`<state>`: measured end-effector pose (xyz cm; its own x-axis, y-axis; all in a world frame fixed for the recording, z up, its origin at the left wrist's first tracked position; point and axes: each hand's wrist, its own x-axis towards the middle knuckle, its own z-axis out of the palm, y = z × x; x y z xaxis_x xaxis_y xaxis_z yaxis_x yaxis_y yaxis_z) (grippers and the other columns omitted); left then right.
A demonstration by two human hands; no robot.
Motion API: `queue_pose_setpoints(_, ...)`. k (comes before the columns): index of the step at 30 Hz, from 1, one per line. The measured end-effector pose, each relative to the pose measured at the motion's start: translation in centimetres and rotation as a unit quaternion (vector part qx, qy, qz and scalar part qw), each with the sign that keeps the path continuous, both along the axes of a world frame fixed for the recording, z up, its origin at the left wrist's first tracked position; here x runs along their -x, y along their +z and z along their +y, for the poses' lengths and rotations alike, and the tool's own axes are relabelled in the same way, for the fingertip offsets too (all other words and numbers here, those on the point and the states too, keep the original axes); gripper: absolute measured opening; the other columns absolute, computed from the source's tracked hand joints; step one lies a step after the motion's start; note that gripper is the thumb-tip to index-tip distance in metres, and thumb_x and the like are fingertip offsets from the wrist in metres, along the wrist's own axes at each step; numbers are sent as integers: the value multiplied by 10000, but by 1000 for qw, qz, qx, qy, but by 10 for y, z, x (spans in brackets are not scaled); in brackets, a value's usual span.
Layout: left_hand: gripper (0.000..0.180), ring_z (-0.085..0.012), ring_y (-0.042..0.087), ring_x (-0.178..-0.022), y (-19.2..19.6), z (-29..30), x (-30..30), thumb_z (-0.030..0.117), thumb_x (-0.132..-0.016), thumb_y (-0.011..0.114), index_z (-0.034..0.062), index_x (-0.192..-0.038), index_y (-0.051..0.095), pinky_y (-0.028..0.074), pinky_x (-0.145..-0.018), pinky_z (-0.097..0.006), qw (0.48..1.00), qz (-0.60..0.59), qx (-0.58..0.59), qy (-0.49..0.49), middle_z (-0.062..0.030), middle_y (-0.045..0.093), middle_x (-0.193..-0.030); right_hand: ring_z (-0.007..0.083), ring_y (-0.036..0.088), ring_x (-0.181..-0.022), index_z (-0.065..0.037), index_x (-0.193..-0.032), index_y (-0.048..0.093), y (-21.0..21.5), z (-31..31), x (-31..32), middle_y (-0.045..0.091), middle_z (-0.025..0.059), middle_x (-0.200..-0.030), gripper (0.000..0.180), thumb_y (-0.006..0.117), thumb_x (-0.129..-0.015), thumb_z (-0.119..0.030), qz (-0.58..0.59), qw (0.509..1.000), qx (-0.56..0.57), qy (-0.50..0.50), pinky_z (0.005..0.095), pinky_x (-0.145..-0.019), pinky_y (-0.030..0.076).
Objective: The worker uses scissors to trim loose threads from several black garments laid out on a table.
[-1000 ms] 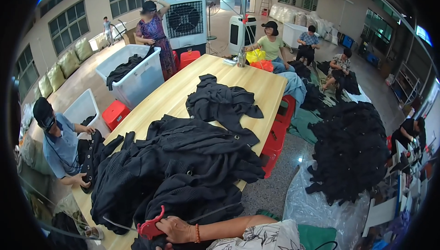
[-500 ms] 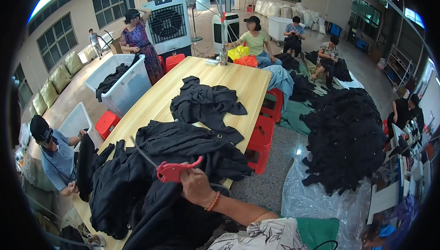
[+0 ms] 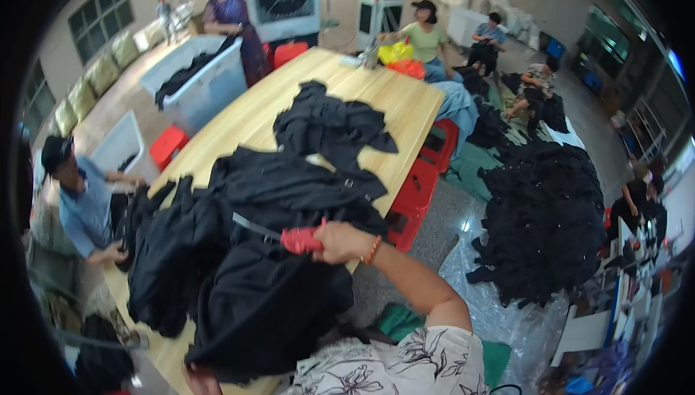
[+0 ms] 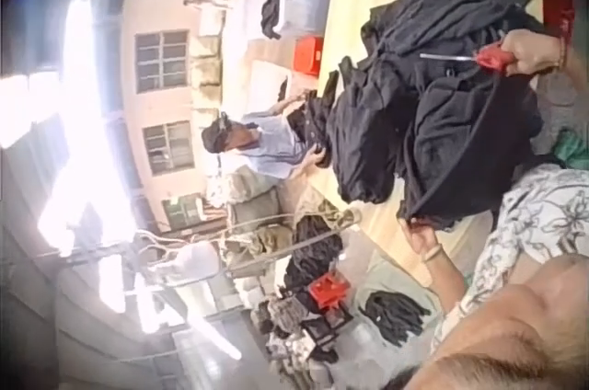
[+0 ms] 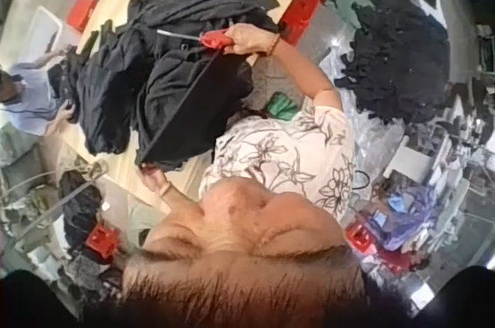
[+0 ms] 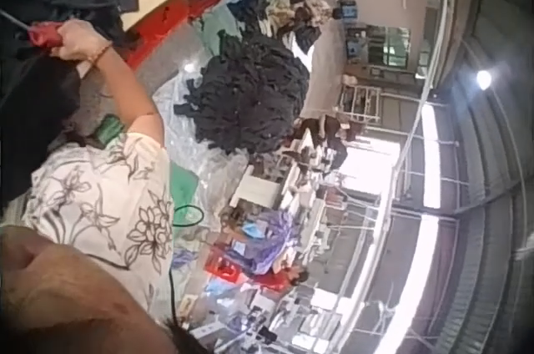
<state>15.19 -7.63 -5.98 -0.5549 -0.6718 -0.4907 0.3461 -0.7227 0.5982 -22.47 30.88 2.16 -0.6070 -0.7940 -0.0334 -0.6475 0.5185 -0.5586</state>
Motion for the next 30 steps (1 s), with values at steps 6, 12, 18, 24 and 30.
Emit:
queue_pose_setpoints(6,504,-304,511,-1232,-53,-17,48,279,-977,598,96,-1417,433,464,-996,-408,980,-163,86,82,-163,468,-1423,367,704,-722,-55,-777,695,-64,-43,43,689,197,-737,188,569,-843,-178,180,955,-110,-208,478,-647,565)
queue_pose_setpoints(12,481,-262,499,-1297,-7,91,105,24,-889,624,22,-1355,505,379,-1089,-374,767,-268,559,-162,-135,531,-1372,318,623,-875,-35,-858,628,-98,-9,0,630,185,-957,112,560,-851,-123,280,913,-191,-224,422,-738,504)
queue_pose_setpoints(18,576,-387,436,-1337,-16,142,219,165,-807,730,58,-1337,533,360,-1099,-459,544,-102,783,-283,-192,469,-1435,335,631,-882,-79,-1079,515,-83,9,-12,608,133,-1005,285,632,-819,-70,187,970,-29,-155,435,-724,488)
queue_pose_setpoints(24,702,-363,265,-1450,-90,156,295,442,-842,669,115,-1429,466,134,-1193,-529,344,-160,839,-390,-159,379,-1522,342,634,-837,-76,-907,550,-67,33,-19,657,138,-843,157,643,-787,-113,185,961,-177,-104,449,-779,488)
queue_pose_setpoints(30,706,-368,250,-1451,-106,155,298,475,-864,636,124,-1446,446,123,-1199,-520,332,-163,839,-399,-170,355,-1528,366,678,-658,-35,-866,541,-51,22,-19,644,187,-656,123,609,-831,-131,98,973,-200,-56,482,-597,526)
